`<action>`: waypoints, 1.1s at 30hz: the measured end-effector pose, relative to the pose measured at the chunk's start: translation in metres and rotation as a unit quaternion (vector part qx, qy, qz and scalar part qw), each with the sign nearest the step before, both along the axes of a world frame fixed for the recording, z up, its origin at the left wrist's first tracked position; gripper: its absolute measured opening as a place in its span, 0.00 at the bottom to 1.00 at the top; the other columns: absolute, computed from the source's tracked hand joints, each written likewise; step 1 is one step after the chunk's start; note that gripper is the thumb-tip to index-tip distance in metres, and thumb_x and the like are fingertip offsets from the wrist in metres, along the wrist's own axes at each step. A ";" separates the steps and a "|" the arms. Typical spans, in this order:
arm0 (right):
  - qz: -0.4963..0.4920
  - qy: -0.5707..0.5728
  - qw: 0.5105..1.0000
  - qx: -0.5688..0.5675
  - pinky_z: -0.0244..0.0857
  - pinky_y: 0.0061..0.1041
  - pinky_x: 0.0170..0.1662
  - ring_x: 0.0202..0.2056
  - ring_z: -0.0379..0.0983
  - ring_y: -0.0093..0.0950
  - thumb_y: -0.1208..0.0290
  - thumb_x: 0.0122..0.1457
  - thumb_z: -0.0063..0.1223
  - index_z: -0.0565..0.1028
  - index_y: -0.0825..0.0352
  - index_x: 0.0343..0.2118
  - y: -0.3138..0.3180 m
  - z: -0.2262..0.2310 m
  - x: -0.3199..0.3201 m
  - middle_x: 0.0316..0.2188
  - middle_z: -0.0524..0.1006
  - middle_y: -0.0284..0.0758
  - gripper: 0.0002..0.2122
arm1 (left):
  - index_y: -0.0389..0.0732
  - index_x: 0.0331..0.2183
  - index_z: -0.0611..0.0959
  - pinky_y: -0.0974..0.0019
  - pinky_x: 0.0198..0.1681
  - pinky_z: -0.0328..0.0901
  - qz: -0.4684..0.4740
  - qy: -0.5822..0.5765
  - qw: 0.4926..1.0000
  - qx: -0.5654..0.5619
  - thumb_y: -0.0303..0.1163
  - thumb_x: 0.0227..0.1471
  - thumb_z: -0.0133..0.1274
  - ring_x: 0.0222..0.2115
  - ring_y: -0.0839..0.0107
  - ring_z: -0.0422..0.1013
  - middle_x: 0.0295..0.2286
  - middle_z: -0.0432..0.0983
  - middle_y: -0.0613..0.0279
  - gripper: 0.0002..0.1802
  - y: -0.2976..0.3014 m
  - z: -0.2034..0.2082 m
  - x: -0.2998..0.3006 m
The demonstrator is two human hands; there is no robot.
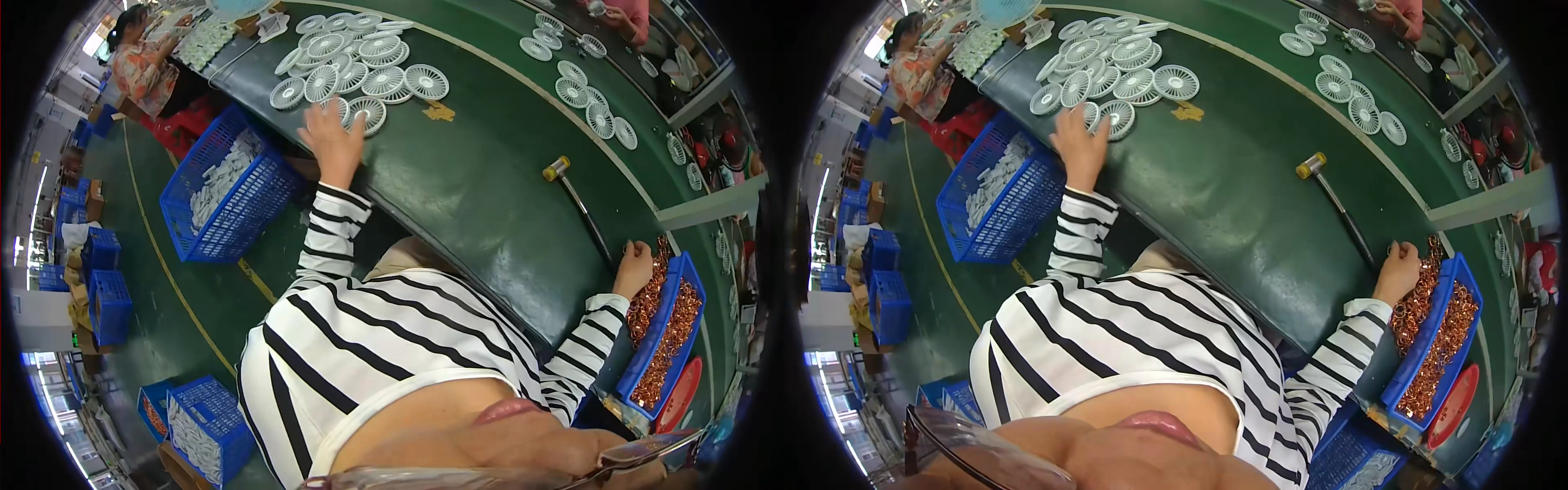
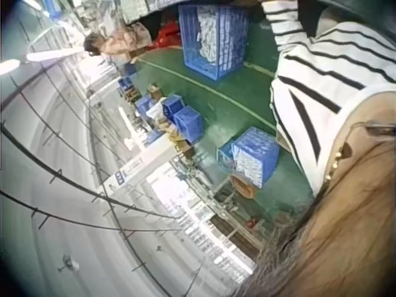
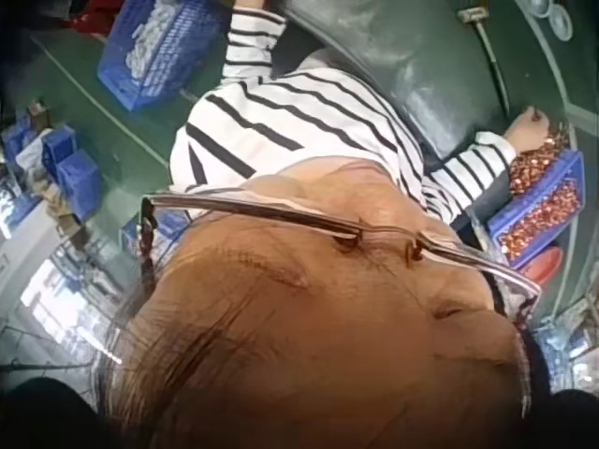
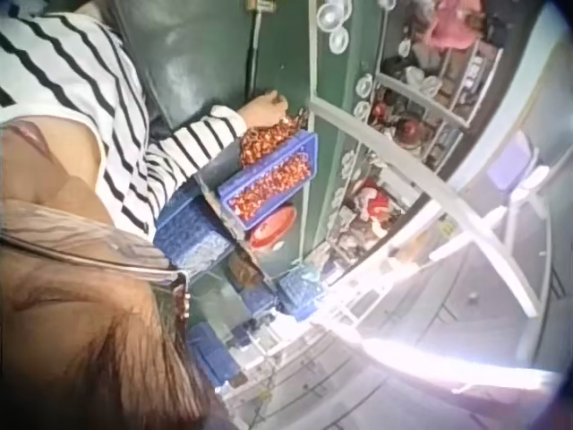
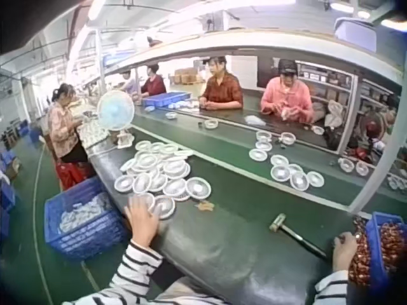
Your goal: The person assembles fan grilles by inserting metal rings into circular plastic grilles by hand, arranging the grilles on the table, and tapping them into place with a mallet.
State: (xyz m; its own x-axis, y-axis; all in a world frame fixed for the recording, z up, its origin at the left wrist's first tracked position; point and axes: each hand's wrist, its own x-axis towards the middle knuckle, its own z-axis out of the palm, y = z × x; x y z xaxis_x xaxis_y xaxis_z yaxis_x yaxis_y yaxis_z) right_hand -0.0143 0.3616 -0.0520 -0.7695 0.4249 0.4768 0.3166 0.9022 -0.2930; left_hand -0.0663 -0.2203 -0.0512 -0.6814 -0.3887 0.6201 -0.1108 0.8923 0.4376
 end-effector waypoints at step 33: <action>0.078 -0.034 0.996 0.011 0.67 0.36 0.33 0.30 0.73 0.40 0.63 0.56 0.54 0.74 0.65 0.29 -0.140 0.003 0.027 0.28 0.74 0.38 0.10 | 0.32 0.40 0.77 0.67 0.41 0.67 -0.210 0.045 0.931 0.295 0.27 0.46 0.63 0.34 0.70 0.72 0.34 0.77 0.57 0.19 0.049 -0.003 0.029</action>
State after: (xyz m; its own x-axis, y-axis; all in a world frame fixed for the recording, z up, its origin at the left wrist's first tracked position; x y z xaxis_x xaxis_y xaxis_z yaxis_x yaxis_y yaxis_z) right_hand 0.0123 0.2215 -0.0487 -0.8562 0.2881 0.4289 0.1907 0.9477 -0.2558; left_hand -0.0372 -0.1709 -0.0547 -0.8056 -0.3915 0.4447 0.2538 0.4502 0.8561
